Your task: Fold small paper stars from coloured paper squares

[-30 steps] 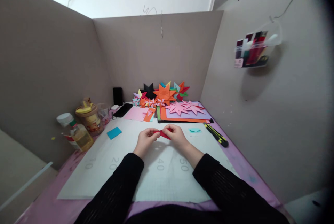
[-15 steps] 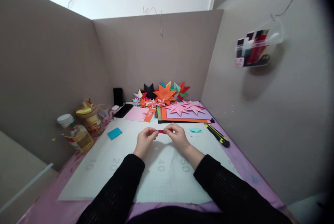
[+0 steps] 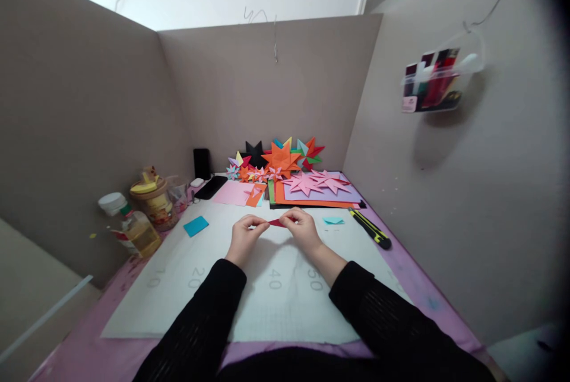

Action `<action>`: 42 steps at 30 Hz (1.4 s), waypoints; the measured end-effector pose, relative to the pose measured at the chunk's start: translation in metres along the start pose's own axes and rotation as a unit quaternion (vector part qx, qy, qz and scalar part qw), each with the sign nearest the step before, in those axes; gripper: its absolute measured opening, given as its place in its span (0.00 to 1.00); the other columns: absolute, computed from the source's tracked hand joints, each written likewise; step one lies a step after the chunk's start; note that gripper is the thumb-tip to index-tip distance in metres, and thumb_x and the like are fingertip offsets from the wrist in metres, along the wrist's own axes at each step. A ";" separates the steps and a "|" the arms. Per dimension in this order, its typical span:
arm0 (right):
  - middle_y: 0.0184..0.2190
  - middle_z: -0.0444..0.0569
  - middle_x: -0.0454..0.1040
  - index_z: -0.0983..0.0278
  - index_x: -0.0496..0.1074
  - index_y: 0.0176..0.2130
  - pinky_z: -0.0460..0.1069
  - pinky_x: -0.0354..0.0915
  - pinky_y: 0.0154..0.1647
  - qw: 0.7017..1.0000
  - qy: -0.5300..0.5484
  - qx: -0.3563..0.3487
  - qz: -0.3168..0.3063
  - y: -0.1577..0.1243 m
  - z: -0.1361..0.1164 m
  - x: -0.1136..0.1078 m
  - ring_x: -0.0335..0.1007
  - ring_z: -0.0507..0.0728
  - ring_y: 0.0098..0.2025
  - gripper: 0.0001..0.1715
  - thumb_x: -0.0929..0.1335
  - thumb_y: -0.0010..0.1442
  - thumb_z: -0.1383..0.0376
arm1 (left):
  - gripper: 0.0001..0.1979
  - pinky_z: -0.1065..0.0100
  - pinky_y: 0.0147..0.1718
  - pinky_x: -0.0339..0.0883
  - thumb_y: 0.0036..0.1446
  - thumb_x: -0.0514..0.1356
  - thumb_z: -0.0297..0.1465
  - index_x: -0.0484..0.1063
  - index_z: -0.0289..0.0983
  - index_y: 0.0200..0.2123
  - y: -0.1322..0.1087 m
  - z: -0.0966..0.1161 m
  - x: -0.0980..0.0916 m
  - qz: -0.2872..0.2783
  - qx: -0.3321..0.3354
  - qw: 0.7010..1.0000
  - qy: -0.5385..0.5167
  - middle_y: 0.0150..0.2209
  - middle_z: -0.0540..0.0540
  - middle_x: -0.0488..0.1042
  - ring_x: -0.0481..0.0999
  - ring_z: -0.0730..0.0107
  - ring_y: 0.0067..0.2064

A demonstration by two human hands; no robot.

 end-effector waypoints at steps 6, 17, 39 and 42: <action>0.22 0.45 0.69 0.66 0.71 0.24 0.47 0.60 0.28 0.988 0.093 0.122 0.007 -0.006 0.017 0.016 0.64 0.52 0.25 0.11 0.68 0.49 0.59 | 0.14 0.74 0.24 0.61 0.44 0.62 0.40 0.72 0.34 0.27 -0.002 -0.023 0.013 -0.008 -0.116 0.987 -0.115 0.23 0.50 0.69 0.66 0.75 0.25; 0.23 0.45 0.69 0.64 0.71 0.22 0.45 0.58 0.28 0.998 -0.022 0.020 -0.049 -0.008 0.006 0.022 0.63 0.52 0.28 0.07 0.67 0.49 0.65 | 0.15 0.74 0.24 0.59 0.48 0.59 0.41 0.71 0.33 0.28 0.000 -0.021 0.005 0.009 -0.070 0.996 -0.055 0.25 0.50 0.69 0.65 0.75 0.26; 0.19 0.44 0.70 0.66 0.72 0.22 0.47 0.59 0.29 0.971 0.158 0.178 0.008 -0.010 0.027 0.027 0.63 0.51 0.24 0.10 0.69 0.46 0.61 | 0.12 0.71 0.28 0.54 0.55 0.51 0.34 0.61 0.36 0.20 -0.001 -0.024 0.022 -0.027 0.007 0.984 0.173 0.22 0.51 0.63 0.62 0.72 0.26; 0.20 0.44 0.70 0.66 0.72 0.22 0.46 0.59 0.28 0.967 0.179 0.180 0.017 -0.010 0.030 0.028 0.62 0.51 0.24 0.10 0.69 0.46 0.61 | 0.12 0.70 0.28 0.55 0.55 0.49 0.34 0.60 0.37 0.22 0.000 -0.027 0.024 -0.034 0.016 0.983 0.178 0.23 0.51 0.64 0.63 0.71 0.27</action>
Point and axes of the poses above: each hand's wrist, its own y-axis towards the middle knuckle, its own x-axis out of the palm, z = x × y, the point moved 5 cm from there along y, towards the middle knuckle
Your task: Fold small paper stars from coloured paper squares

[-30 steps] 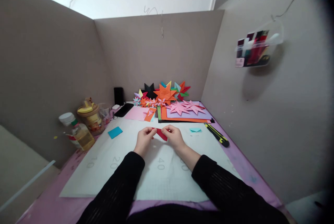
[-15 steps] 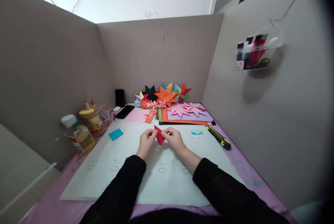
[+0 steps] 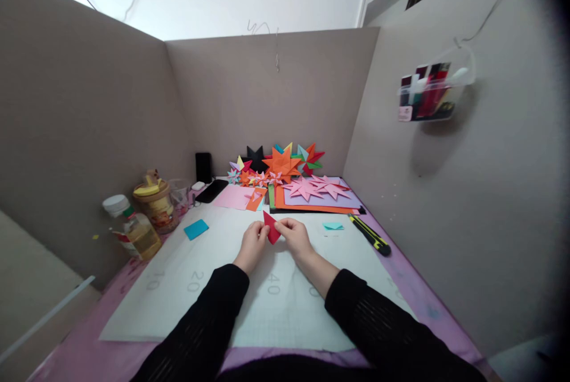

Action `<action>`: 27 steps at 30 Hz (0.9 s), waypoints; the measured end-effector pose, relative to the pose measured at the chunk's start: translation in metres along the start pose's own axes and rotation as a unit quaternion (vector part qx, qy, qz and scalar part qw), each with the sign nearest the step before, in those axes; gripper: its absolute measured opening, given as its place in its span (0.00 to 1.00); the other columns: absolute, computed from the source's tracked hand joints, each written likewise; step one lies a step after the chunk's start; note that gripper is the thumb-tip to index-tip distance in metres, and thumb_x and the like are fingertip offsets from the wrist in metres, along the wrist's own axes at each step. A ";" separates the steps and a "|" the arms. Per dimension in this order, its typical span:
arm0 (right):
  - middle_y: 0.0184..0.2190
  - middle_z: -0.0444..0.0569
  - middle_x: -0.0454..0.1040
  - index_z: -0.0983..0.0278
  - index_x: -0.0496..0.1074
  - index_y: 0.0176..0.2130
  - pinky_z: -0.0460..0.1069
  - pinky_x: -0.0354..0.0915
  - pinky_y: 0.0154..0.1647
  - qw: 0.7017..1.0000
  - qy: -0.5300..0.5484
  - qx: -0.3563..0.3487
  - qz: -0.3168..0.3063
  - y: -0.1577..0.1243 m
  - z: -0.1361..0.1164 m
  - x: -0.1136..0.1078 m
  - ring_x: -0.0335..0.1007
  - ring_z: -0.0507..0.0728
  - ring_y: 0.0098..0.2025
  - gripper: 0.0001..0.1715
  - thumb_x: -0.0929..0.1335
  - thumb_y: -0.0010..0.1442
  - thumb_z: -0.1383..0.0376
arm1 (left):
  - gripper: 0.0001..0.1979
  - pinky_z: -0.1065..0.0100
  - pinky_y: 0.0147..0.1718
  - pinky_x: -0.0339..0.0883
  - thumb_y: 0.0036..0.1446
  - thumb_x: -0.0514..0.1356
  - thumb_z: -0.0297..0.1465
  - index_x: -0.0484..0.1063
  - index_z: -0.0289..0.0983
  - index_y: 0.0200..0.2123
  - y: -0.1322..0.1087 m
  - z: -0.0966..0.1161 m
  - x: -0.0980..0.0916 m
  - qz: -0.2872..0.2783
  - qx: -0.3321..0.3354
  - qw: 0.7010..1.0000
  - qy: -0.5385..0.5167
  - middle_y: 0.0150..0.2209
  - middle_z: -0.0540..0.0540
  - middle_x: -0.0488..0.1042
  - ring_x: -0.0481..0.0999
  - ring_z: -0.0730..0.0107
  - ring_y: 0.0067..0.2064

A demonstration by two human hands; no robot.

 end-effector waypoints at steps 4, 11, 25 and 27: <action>0.20 0.44 0.70 0.66 0.71 0.23 0.46 0.59 0.27 1.000 0.029 0.009 0.007 0.002 0.004 -0.001 0.62 0.50 0.23 0.11 0.70 0.45 0.60 | 0.12 0.70 0.28 0.55 0.56 0.48 0.35 0.60 0.37 0.22 0.000 -0.001 0.004 -0.022 0.012 0.999 0.028 0.24 0.50 0.63 0.63 0.70 0.27; 0.18 0.43 0.69 0.66 0.71 0.22 0.46 0.58 0.26 0.998 0.048 0.018 0.028 0.004 0.005 -0.004 0.60 0.49 0.21 0.11 0.70 0.44 0.60 | 0.13 0.69 0.29 0.56 0.58 0.46 0.34 0.58 0.38 0.23 -0.003 0.000 0.008 -0.045 0.030 0.996 0.069 0.25 0.49 0.64 0.63 0.69 0.29; 0.23 0.44 0.71 0.64 0.71 0.26 0.48 0.61 0.32 0.996 0.036 -0.055 0.062 0.007 -0.013 -0.017 0.64 0.52 0.28 0.09 0.69 0.48 0.60 | 0.13 0.70 0.26 0.58 0.56 0.50 0.37 0.64 0.36 0.24 -0.006 -0.004 0.001 -0.065 -0.048 0.996 -0.036 0.23 0.49 0.66 0.66 0.70 0.27; 0.28 0.46 0.72 0.62 0.73 0.28 0.50 0.61 0.36 0.992 -0.020 -0.118 0.035 0.005 -0.028 -0.019 0.66 0.55 0.32 0.07 0.68 0.50 0.61 | 0.16 0.73 0.20 0.56 0.57 0.48 0.40 0.67 0.35 0.28 -0.009 -0.008 0.005 -0.113 -0.144 0.965 -0.188 0.24 0.47 0.69 0.67 0.72 0.24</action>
Point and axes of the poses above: each hand's wrist, its own y-axis towards the middle knuckle, its own x-axis out of the palm, z = x × y, the point moved 5 cm from there along y, towards the middle knuckle
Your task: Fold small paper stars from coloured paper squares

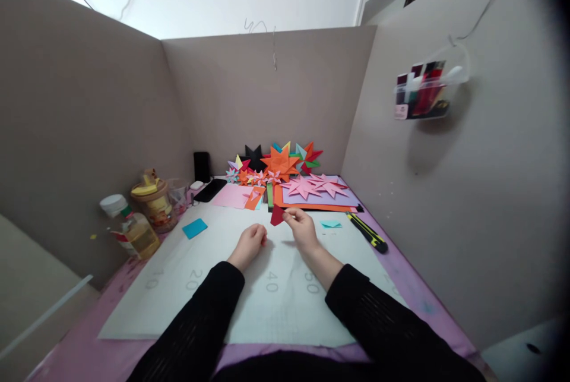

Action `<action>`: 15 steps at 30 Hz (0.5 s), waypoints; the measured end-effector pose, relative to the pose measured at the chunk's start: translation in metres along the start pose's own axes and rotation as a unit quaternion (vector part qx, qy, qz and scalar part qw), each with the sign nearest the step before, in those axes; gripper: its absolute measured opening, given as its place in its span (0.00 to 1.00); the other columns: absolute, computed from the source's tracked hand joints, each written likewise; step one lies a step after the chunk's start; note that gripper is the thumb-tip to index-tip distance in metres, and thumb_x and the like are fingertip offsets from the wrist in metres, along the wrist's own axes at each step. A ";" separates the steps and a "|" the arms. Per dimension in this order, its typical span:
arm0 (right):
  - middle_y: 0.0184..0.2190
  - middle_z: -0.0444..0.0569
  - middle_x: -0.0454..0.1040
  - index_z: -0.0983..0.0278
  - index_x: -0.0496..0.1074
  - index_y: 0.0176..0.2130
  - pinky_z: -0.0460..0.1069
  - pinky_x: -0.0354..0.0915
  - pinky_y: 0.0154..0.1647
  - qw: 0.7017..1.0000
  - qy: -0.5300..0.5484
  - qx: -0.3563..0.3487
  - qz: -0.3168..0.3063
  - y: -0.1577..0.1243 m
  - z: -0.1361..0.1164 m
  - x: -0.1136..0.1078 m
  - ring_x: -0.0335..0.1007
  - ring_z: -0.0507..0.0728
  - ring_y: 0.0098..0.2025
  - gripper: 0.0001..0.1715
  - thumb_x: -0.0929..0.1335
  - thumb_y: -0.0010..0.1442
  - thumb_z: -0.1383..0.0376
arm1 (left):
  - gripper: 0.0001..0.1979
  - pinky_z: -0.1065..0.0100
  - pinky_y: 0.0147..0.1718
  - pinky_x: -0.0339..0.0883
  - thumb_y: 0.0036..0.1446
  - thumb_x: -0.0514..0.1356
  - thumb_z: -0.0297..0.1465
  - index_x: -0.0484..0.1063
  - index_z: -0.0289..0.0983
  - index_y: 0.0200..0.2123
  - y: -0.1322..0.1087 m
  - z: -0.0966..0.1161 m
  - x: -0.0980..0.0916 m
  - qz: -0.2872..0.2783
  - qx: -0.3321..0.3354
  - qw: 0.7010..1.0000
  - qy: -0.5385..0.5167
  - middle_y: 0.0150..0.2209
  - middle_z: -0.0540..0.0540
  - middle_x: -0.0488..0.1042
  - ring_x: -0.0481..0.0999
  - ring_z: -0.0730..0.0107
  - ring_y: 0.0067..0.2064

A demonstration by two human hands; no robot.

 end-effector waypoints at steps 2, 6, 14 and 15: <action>0.34 0.49 0.72 0.61 0.74 0.28 0.53 0.60 0.44 0.991 -0.073 -0.083 -0.079 -0.002 -0.016 0.004 0.65 0.57 0.40 0.04 0.68 0.51 0.63 | 0.19 0.75 0.18 0.56 0.56 0.49 0.44 0.69 0.33 0.37 -0.002 -0.001 0.005 -0.068 -0.072 0.981 -0.167 0.28 0.43 0.72 0.71 0.73 0.25; 0.42 0.49 0.70 0.58 0.76 0.29 0.56 0.54 0.53 0.963 -0.131 -0.151 -0.181 -0.011 -0.026 0.015 0.61 0.59 0.49 0.05 0.68 0.52 0.66 | 0.21 0.75 0.24 0.64 0.47 0.63 0.35 0.68 0.33 0.45 -0.001 0.004 -0.001 -0.052 -0.069 0.952 -0.295 0.32 0.44 0.75 0.73 0.74 0.28; 0.26 0.44 0.70 0.64 0.68 0.39 0.45 0.60 0.25 0.982 0.049 0.113 -0.145 -0.014 0.021 0.026 0.65 0.51 0.26 0.17 0.67 0.51 0.58 | 0.27 0.74 0.25 0.65 0.47 0.62 0.38 0.66 0.32 0.49 0.004 0.007 -0.015 0.090 0.036 0.982 -0.161 0.26 0.48 0.74 0.71 0.75 0.27; 0.22 0.42 0.68 0.65 0.68 0.34 0.45 0.58 0.23 0.980 0.046 0.129 -0.146 -0.015 0.024 0.028 0.62 0.50 0.22 0.14 0.68 0.49 0.58 | 0.26 0.73 0.26 0.65 0.47 0.62 0.39 0.67 0.32 0.48 0.004 0.007 -0.014 0.083 0.033 0.983 -0.162 0.28 0.47 0.75 0.72 0.74 0.27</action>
Point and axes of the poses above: each hand's wrist, its own y-axis towards the middle knuckle, its own x-axis out of the palm, z = x × y, the point moved 5 cm from there along y, towards the middle knuckle
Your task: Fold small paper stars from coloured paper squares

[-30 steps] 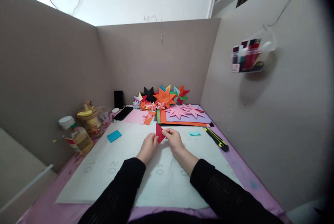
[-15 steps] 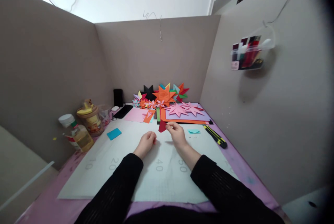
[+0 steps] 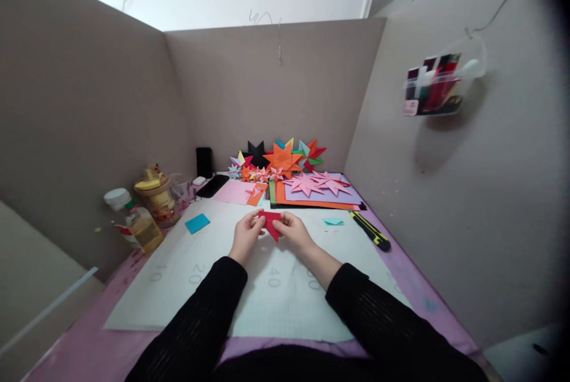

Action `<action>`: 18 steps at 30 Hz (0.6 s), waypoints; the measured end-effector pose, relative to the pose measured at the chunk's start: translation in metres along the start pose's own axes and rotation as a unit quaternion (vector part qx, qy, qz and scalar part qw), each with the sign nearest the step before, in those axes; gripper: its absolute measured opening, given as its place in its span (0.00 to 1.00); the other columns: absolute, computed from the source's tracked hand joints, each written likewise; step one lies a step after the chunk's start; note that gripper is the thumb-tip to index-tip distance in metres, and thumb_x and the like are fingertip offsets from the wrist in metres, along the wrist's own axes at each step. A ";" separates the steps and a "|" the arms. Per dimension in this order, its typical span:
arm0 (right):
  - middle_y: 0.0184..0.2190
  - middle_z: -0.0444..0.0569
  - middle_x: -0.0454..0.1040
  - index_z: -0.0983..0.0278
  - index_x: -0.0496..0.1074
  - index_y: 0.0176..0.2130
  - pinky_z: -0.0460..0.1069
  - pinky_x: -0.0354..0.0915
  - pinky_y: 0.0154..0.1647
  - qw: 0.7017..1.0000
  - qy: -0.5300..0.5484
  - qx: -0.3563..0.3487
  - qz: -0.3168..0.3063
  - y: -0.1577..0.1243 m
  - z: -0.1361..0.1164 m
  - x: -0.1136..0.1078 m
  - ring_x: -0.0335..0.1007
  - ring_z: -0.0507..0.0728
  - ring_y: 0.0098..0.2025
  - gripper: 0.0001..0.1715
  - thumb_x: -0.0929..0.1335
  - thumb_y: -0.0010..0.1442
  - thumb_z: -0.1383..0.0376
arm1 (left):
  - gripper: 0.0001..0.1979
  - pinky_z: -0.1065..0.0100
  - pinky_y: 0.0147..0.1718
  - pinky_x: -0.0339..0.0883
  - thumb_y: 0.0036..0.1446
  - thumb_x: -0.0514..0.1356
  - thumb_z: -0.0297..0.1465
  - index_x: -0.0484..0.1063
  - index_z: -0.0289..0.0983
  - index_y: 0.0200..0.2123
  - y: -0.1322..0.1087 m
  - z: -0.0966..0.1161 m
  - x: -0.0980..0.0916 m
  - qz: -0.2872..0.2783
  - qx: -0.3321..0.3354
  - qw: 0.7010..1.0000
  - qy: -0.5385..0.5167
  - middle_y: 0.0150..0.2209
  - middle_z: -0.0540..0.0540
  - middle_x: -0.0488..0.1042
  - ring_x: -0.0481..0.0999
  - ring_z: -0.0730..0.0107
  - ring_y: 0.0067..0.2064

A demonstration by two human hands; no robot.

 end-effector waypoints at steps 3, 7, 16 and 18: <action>0.16 0.39 0.64 0.65 0.65 0.23 0.44 0.53 0.21 0.999 -0.021 0.003 0.028 0.000 0.000 -0.003 0.57 0.48 0.19 0.13 0.69 0.47 0.60 | 0.23 0.72 0.28 0.66 0.44 0.63 0.38 0.70 0.31 0.43 -0.001 -0.001 0.002 -0.026 -0.025 0.999 -0.009 0.33 0.43 0.77 0.75 0.69 0.31; 0.19 0.41 0.68 0.66 0.66 0.25 0.44 0.54 0.22 1.000 -0.016 -0.009 0.026 0.000 -0.003 -0.006 0.60 0.48 0.20 0.10 0.68 0.47 0.62 | 0.18 0.72 0.29 0.66 0.43 0.65 0.35 0.73 0.31 0.38 -0.003 -0.003 0.003 -0.054 -0.054 0.997 -0.005 0.32 0.41 0.77 0.76 0.66 0.34; 0.23 0.44 0.73 0.66 0.70 0.28 0.45 0.60 0.27 0.999 0.033 0.010 0.024 -0.001 -0.002 -0.005 0.66 0.52 0.25 0.08 0.68 0.42 0.67 | 0.15 0.71 0.29 0.65 0.42 0.64 0.35 0.74 0.32 0.35 -0.005 -0.004 0.006 -0.061 -0.062 0.996 -0.015 0.29 0.42 0.77 0.76 0.67 0.32; 0.23 0.44 0.73 0.66 0.70 0.28 0.46 0.61 0.28 0.998 0.054 0.018 0.021 0.000 -0.001 -0.006 0.67 0.52 0.25 0.08 0.68 0.41 0.68 | 0.15 0.71 0.29 0.66 0.42 0.64 0.34 0.74 0.32 0.34 -0.005 -0.002 0.006 -0.067 -0.062 0.996 -0.015 0.29 0.43 0.77 0.76 0.68 0.31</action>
Point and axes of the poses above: each hand's wrist, its own y-axis towards the middle knuckle, its own x-axis out of the palm, z = x × y, the point moved 5 cm from there along y, towards the middle knuckle
